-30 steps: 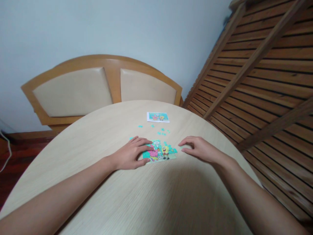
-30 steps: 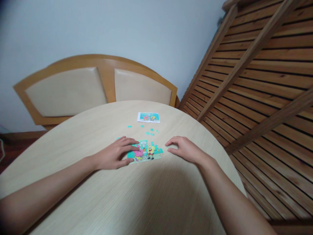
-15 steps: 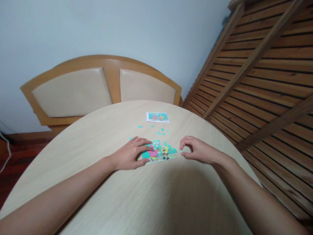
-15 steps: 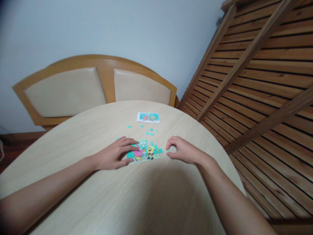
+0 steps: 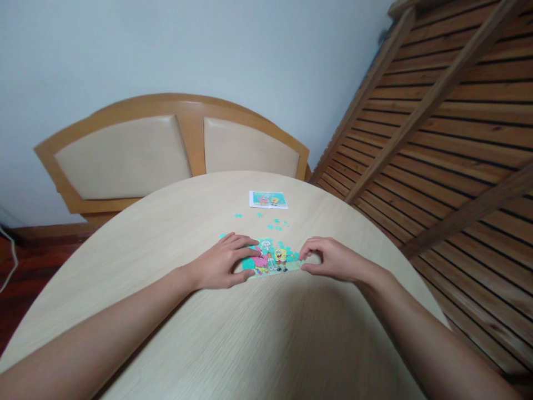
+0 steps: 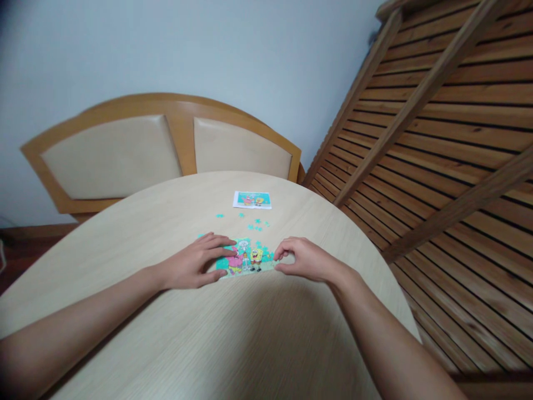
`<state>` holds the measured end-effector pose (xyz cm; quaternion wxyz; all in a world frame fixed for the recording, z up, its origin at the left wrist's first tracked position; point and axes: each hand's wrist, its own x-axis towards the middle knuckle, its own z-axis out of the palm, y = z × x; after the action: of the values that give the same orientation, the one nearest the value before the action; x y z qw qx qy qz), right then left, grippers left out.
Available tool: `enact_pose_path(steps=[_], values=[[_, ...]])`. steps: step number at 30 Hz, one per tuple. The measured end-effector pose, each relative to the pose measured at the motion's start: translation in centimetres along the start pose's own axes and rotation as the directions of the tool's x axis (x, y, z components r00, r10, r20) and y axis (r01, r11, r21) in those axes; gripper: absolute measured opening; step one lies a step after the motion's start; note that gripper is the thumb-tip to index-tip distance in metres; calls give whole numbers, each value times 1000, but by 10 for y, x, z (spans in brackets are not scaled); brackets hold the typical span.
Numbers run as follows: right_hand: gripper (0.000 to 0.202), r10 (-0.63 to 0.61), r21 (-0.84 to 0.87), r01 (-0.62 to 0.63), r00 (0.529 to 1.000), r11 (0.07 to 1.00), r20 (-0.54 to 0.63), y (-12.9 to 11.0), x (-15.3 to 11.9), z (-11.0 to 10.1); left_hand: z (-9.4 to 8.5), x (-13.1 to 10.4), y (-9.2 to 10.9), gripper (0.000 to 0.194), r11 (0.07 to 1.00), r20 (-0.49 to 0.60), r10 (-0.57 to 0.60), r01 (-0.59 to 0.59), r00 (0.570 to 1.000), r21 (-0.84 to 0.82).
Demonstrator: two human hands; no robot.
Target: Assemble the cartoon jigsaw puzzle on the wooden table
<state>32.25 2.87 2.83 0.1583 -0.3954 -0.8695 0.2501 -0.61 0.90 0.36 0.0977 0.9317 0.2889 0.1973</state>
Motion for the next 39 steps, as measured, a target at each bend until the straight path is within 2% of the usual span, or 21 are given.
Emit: enact_pose_path(steps=[16,22,27,30,32,35,39], values=[[10,-106,7,106,994,994,8,3,0,2,0,0,0,42,1000,1,7,-7,1000,-1],[11,-173,-159,168,985,973,-21,-6,-2,2,1,0,-2,42,999,-5,43,-43,999,-9],[16,-258,-179,240,962,954,-87,-5,2,8,-1,1,0,40,997,8,70,-70,998,-39],[17,-240,-192,206,954,960,-178,5,8,16,-2,1,2,34,995,16,79,-78,997,-60],[28,-198,-214,151,955,965,-220,13,12,22,-3,1,3,31,994,18,84,-82,996,-68],[45,-117,-255,59,969,965,-218,21,17,29,-2,1,5,33,995,24,80,-78,997,-60],[57,-46,-316,-13,983,949,-178,23,22,33,0,2,6,38,998,21,56,-56,998,-29]])
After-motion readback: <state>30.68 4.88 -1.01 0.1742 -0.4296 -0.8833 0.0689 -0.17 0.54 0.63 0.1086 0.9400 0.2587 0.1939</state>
